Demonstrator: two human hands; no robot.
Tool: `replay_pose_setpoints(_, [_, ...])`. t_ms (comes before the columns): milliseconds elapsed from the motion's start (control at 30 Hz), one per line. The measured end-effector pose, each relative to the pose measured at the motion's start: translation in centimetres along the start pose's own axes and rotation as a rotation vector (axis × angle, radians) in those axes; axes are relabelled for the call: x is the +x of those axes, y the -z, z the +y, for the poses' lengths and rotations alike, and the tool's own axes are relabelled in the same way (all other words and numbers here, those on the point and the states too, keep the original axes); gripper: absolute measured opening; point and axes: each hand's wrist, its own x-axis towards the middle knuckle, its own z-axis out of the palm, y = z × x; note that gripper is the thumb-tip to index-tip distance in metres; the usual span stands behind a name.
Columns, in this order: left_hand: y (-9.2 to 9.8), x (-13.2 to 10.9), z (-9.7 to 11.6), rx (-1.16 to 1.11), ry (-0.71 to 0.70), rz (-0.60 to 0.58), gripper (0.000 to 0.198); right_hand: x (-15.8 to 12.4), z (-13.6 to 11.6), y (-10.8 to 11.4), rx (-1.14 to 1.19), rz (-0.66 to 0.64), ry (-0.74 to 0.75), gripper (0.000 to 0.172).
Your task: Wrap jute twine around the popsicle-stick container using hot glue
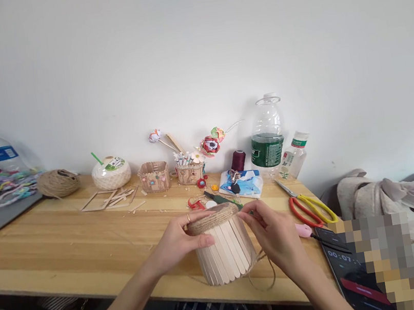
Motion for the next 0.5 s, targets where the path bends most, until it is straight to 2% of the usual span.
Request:
replay_pose_setpoints(300, [0.53,-0.03,-0.72,0.006,-0.009,-0.007,0.046,0.1,0.09,-0.42,0.048,-0.019,-0.056,0.018])
replay_pose_setpoints(500, [0.53,-0.21,-0.44,-0.036,0.025,0.01,0.049,0.11,0.14,-0.69,0.128,-0.047,-0.116,0.017])
